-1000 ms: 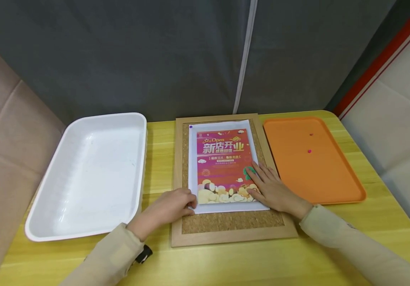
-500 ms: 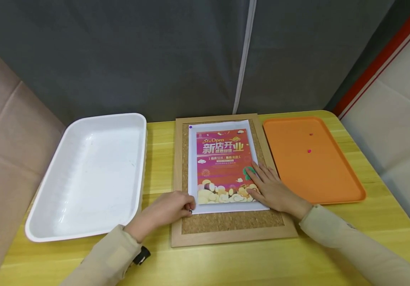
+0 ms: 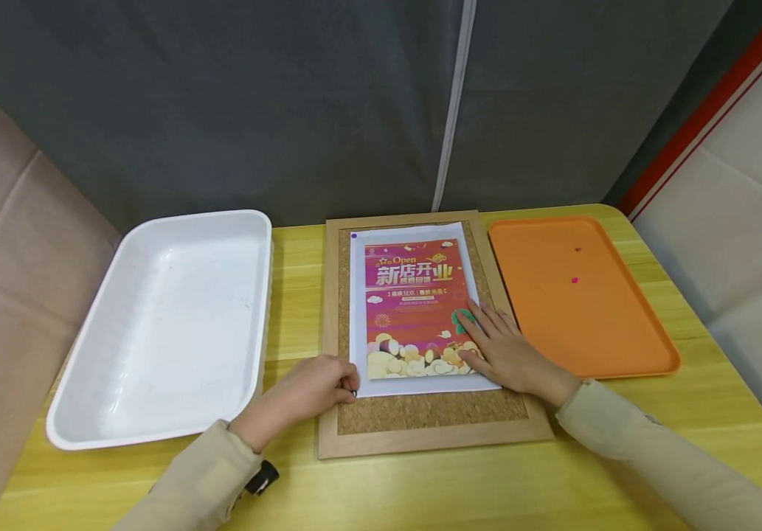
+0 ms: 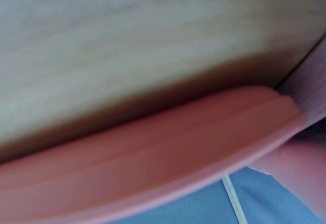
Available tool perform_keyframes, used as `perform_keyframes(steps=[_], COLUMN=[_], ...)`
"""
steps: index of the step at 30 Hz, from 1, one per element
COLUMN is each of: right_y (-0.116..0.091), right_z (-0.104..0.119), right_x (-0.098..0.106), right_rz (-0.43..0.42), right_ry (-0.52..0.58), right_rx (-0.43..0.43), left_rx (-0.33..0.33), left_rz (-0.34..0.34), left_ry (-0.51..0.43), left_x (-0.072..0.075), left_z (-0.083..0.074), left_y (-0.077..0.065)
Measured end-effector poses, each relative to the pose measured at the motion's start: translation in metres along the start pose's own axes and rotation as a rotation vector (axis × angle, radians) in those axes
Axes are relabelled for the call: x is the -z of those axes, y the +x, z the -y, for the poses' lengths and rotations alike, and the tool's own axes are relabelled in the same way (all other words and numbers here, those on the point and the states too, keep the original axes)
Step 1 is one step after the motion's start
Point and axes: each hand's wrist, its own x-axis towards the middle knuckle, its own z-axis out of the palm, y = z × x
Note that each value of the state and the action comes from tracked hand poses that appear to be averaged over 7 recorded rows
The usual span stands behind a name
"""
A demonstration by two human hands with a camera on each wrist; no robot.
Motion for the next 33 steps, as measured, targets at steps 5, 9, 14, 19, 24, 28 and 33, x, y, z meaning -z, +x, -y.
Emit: perform_keyframes(steps=[5,9,14,19,24,28,33], right_y=[0.000,0.000,0.000,0.000,-0.001,0.000,0.000], right_z=[0.000,0.000,-0.001,0.000,0.000,0.000,0.000], right_x=[0.000,0.000,-0.001,-0.001,0.000,0.001,0.001], right_rz=[0.003,0.019,0.001,-0.016,0.002,0.015,0.018], right_ry=[0.001,0.002,-0.002,-0.004,-0.003,0.000,0.000], right_rx=[-0.003,-0.012,0.001,0.010,0.000,-0.010,-0.012], left_rx=[0.007,0.007,-0.005,0.004,0.034,0.054,0.062], left_rz=[0.008,0.032,0.052,0.050,0.063,0.062,0.045], left_ry=[-0.006,0.004,0.038,0.054,0.043,0.035,0.043], left_x=[-0.001,0.000,0.001,0.002,0.004,0.005,0.007], left_z=[0.001,0.000,-0.003,-0.005,-0.008,-0.010,-0.014], left_y=[0.001,0.002,0.004,0.005,0.006,0.007,0.006])
